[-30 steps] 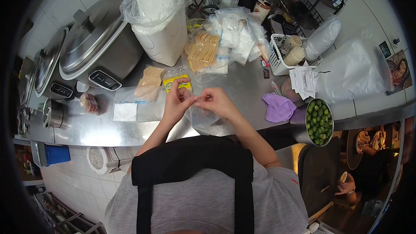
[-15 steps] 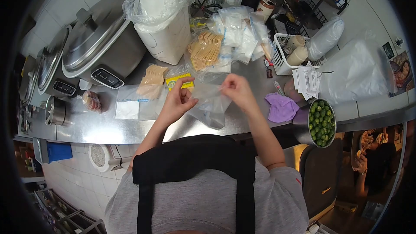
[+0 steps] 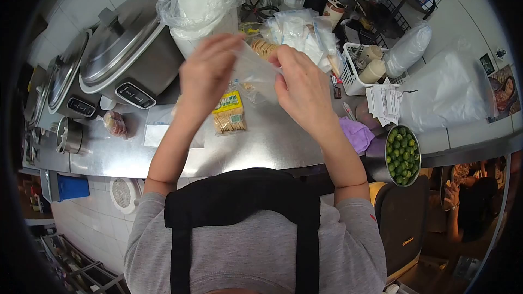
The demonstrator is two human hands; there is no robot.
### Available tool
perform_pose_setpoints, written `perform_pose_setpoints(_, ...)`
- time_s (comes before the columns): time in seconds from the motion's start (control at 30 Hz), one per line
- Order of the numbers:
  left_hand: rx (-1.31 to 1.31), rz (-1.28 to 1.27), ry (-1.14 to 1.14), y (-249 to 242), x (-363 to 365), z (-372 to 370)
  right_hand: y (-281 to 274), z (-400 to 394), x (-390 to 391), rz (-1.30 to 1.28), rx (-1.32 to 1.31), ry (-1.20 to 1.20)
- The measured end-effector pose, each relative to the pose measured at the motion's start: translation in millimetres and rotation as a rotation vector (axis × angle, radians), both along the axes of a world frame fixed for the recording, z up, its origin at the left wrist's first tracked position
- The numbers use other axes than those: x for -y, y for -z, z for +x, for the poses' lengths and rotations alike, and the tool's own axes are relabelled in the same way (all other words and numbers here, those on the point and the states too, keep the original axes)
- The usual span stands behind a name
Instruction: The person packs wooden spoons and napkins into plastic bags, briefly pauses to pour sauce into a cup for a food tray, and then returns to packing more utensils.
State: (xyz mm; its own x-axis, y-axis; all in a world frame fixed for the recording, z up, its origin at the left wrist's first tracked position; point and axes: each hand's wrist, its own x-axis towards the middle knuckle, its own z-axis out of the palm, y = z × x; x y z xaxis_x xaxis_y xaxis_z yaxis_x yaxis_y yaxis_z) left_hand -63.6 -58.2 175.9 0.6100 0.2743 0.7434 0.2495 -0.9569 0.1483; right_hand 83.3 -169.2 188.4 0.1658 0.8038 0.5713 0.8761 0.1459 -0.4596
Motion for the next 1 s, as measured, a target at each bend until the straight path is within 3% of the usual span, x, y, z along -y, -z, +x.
perform_pose_setpoints(0.07,0.257,0.066,-0.107,-11,0,-17,2,1,3,0.055,0.003,0.005)
perform_pose_setpoints(0.1,0.26,0.105,-0.155,-10,1,-29,6,-1,5,0.069,-0.05,-0.003)
perform_pose_setpoints(0.17,0.182,0.107,-0.21,4,1,-50,20,3,2,0.089,-0.107,-0.002)
perform_pose_setpoints(0.23,0.101,0.007,-0.218,31,7,-66,62,15,-7,-0.047,-0.235,-0.002)
perform_pose_setpoints(0.37,-0.104,-0.349,-0.279,101,26,-93,153,39,-18,-0.323,-0.22,0.02)
perform_pose_setpoints(0.47,-0.322,-0.515,-0.291,140,38,-108,173,46,-22,-0.503,-0.164,0.058)
perform_pose_setpoints(0.63,-0.197,-0.509,-0.333,134,41,-104,153,57,-50,-0.481,-0.135,0.057)
perform_pose_setpoints(0.77,-0.016,-0.482,-0.158,138,45,-93,120,58,-94,-0.261,-0.237,-0.006)
perform_pose_setpoints(0.83,-0.006,-0.48,-0.085,149,52,-85,83,43,-115,-0.005,-0.299,-0.117)
perform_pose_setpoints(1.0,-0.068,-0.568,-0.085,165,73,-83,-1,2,-175,0.321,0.009,-0.308)
